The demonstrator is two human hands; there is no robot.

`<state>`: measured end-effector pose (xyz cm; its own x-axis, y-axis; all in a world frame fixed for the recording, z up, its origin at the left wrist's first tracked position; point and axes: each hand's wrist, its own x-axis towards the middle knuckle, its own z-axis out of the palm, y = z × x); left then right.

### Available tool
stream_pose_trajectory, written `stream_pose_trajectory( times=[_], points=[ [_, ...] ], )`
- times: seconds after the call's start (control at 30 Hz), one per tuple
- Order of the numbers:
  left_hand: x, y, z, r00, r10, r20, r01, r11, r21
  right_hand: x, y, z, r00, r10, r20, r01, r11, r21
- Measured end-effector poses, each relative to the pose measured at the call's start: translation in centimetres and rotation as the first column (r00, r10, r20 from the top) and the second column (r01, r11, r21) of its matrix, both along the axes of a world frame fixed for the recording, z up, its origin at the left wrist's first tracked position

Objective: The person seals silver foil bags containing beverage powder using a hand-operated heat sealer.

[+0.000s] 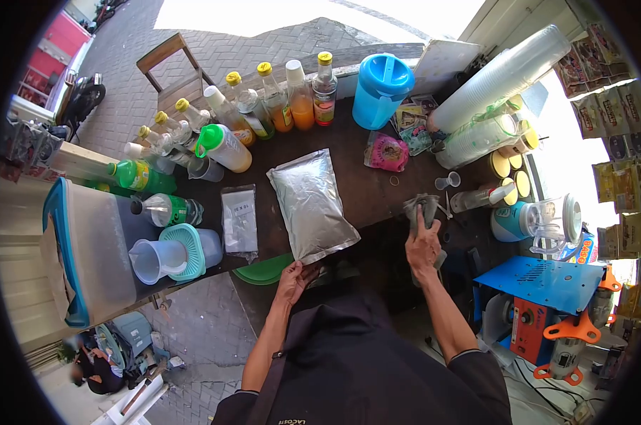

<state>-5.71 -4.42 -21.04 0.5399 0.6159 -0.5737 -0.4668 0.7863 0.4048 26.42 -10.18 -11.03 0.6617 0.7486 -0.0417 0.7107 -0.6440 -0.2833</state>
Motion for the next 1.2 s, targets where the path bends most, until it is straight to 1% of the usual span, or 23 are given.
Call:
stream_pose_trajectory(
  times=[0.07,0.13,0.2,0.23,0.3,0.33,0.4,0.43,0.5,0.53,0.6,0.67,0.73,0.8,0.83,0.87,0.9,0.93,1.0,1.07,1.13,1.17,1.2],
  points=[
    [0.0,0.1,0.0,0.997,-0.041,-0.068,0.042,0.999,0.001,-4.7,1.2,1.7,0.963,0.252,-0.092,-0.238,0.961,0.139],
    [-0.4,0.1,-1.0,0.997,-0.068,-0.029,0.069,0.997,0.038,-10.5,1.8,1.4,0.774,0.608,-0.176,-0.549,0.784,0.29],
    [-0.8,-0.9,-2.0,0.998,-0.011,-0.059,0.013,1.0,0.017,-15.9,2.0,-2.3,0.552,0.814,-0.181,-0.727,0.576,0.374],
    [-0.7,-1.2,-1.7,0.994,0.062,-0.087,-0.063,0.998,-0.01,-15.6,1.9,-2.9,0.557,0.81,-0.181,-0.721,0.58,0.378],
    [-0.8,-0.7,-1.4,0.989,0.067,-0.135,-0.07,0.997,-0.021,-14.3,1.1,-4.0,0.724,0.666,-0.18,-0.65,0.746,0.146],
    [-0.7,-0.5,-1.2,0.981,0.086,-0.176,-0.093,0.995,-0.032,-11.2,0.3,-4.6,0.818,0.528,-0.228,-0.545,0.839,-0.012],
    [-0.6,-0.4,-0.8,0.989,0.082,-0.124,-0.088,0.995,-0.043,-5.0,-3.3,-6.8,0.937,0.311,-0.162,-0.345,0.899,-0.269],
    [-0.5,-0.2,0.1,0.99,0.046,-0.134,-0.05,0.998,-0.025,-2.0,-5.0,-6.6,0.965,0.252,-0.066,-0.261,0.924,-0.278],
    [-0.8,-0.1,0.1,0.988,0.032,-0.148,-0.032,0.999,0.004,0.5,-5.6,-4.3,0.99,0.138,-0.04,-0.143,0.943,-0.301],
    [-1.4,-1.0,-0.8,0.985,0.047,-0.166,-0.038,0.998,0.054,-0.3,-4.9,-2.3,0.987,0.155,-0.049,-0.163,0.939,-0.302],
    [-1.7,-1.2,-0.6,0.98,0.074,-0.186,-0.052,0.991,0.12,-3.3,-1.4,1.7,0.956,0.217,-0.198,-0.226,0.974,-0.026],
    [-0.8,-1.0,2.0,0.956,0.276,0.102,-0.262,0.956,-0.129,-6.8,2.2,4.6,0.853,0.398,-0.338,-0.353,0.916,0.188],
    [-0.6,-0.6,2.8,0.94,0.308,0.145,-0.287,0.946,-0.149,-10.4,5.5,6.3,0.802,0.482,-0.353,-0.391,0.87,0.299],
    [-1.3,-0.8,2.1,0.92,0.339,0.198,-0.309,0.936,-0.169,-14.0,7.4,4.1,0.821,0.479,-0.309,-0.389,0.867,0.31],
    [-2.3,-1.1,0.4,0.905,0.312,0.289,-0.279,0.949,-0.15,-15.6,7.0,1.4,0.784,0.494,-0.376,-0.458,0.869,0.187],
    [-2.9,-1.2,-0.6,0.883,0.277,0.379,-0.249,0.961,-0.123,-15.7,5.9,-0.9,0.554,0.617,-0.559,-0.762,0.646,-0.044],
    [-3.3,-1.1,-0.4,0.878,0.284,0.384,-0.26,0.959,-0.116,-15.2,5.1,-2.7,0.062,0.772,-0.632,-0.992,0.12,0.05],
    [-3.6,-1.0,0.1,0.933,0.202,0.296,-0.196,0.979,-0.049,-14.9,5.5,-2.3,0.055,0.778,-0.626,-0.993,0.108,0.047],
    [-3.7,-1.4,0.6,0.967,0.152,0.204,-0.154,0.988,-0.007,-14.5,5.4,0.0,0.048,0.784,-0.619,-0.894,0.31,0.324],
    [-3.8,-2.2,1.1,0.928,0.318,0.194,-0.294,0.945,-0.14,-14.9,7.0,2.9,0.619,0.613,-0.491,-0.592,0.775,0.221],
    [-3.9,-2.3,1.6,0.931,0.329,0.158,-0.309,0.941,-0.139,-14.5,6.4,0.0,0.621,0.63,-0.467,-0.712,0.702,0.0],
    [-3.9,-2.4,1.4,0.932,0.344,0.113,-0.328,0.934,-0.141,-13.9,5.7,-1.5,0.62,0.633,-0.464,-0.714,0.7,0.001],
    [-3.7,-2.2,1.3,0.933,0.353,0.07,-0.341,0.929,-0.143,-13.1,4.9,-2.9,0.31,0.709,-0.633,-0.938,0.338,-0.082]
  ],
)
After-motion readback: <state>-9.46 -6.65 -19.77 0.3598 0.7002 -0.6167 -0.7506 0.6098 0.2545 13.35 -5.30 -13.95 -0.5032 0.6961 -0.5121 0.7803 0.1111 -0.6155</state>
